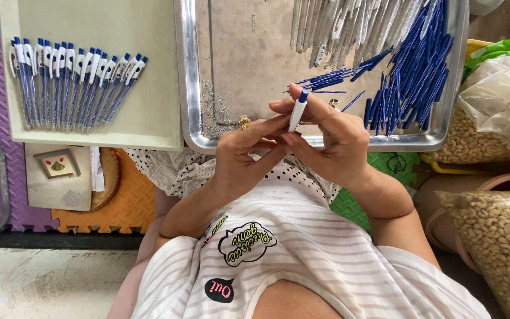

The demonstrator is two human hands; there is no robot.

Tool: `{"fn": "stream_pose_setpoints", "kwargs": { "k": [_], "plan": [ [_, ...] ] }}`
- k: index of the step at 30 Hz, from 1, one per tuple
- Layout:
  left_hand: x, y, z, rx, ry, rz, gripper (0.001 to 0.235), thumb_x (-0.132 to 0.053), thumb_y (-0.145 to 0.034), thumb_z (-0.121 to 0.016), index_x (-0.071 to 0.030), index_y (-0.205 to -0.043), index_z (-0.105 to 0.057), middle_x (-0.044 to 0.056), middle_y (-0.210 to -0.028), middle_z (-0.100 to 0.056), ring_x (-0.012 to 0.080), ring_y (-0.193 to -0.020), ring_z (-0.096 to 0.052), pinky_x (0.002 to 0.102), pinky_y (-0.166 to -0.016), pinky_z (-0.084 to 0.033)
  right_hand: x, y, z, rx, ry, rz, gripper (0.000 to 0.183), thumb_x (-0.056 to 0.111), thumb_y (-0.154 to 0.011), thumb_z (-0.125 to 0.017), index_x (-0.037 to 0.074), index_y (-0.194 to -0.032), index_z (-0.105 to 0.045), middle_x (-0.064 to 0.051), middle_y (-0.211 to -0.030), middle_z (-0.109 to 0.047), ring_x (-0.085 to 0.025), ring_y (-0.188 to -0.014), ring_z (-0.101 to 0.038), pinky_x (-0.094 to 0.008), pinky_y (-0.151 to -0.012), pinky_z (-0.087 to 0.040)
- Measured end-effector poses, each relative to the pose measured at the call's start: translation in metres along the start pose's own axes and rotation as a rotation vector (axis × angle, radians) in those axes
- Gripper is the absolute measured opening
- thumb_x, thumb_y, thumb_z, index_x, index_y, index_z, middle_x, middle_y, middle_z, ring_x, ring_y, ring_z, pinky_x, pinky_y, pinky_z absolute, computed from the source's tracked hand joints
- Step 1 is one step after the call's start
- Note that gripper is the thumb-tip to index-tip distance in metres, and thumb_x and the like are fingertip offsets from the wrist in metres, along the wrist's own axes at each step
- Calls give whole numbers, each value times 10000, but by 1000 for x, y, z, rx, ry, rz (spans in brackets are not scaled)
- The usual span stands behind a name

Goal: The person assembles pens by inserting blue ink cartridges into clear pen barrels. They pick up a barrel and a cartridge, insert the cartridge, and place the completed pen into a tray on the left.

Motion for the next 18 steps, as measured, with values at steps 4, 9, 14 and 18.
{"fn": "stream_pose_setpoints", "kwargs": {
  "k": [4, 9, 14, 18],
  "plan": [
    [-1, -2, 2, -10, 36, 39, 457, 26, -1027, -740, -100, -1447, -612, 102, -1298, -738, 134, -1066, -740, 310, -938, -734, -2, -5, 2, 10, -56, -12, 567, -29, -1058, -706, -31, -1555, -433, -263, -1336, -707, -322, -1254, -747, -393, -1086, -683],
    [-2, -3, 2, 31, -96, -38, 442, -44, -996, -806, -124, -1399, -643, 102, -1264, -763, 152, -972, -792, 298, -922, -744, -31, -20, 3, 176, -888, -376, 663, 525, -1122, -422, -60, -1288, -688, -298, -1422, -649, -374, -1365, -652, -491, -1233, -507],
    [6, 0, 4, 30, -217, -95, 389, -88, -1008, -808, -136, -1369, -671, 87, -1333, -743, 155, -998, -774, 295, -939, -699, -29, -25, -5, 269, -981, -455, 563, 385, -1123, -376, -69, -1242, -686, -337, -1411, -635, -427, -1375, -635, -519, -1233, -502],
    [9, 1, 5, 41, -244, -93, 394, -113, -1018, -812, -185, -1382, -677, 49, -1359, -738, 141, -961, -782, 273, -949, -652, -32, -23, -8, 287, -1033, -470, 438, 302, -1109, -460, -45, -1226, -700, -348, -1394, -634, -453, -1409, -600, -551, -1255, -478]
  ]
}}
Point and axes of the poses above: each hand's wrist, its own y-axis away from the middle knuckle, its own z-axis out of the back of the hand, x = y × z, the point moved 6 cm from there along -y, towards the middle knuckle
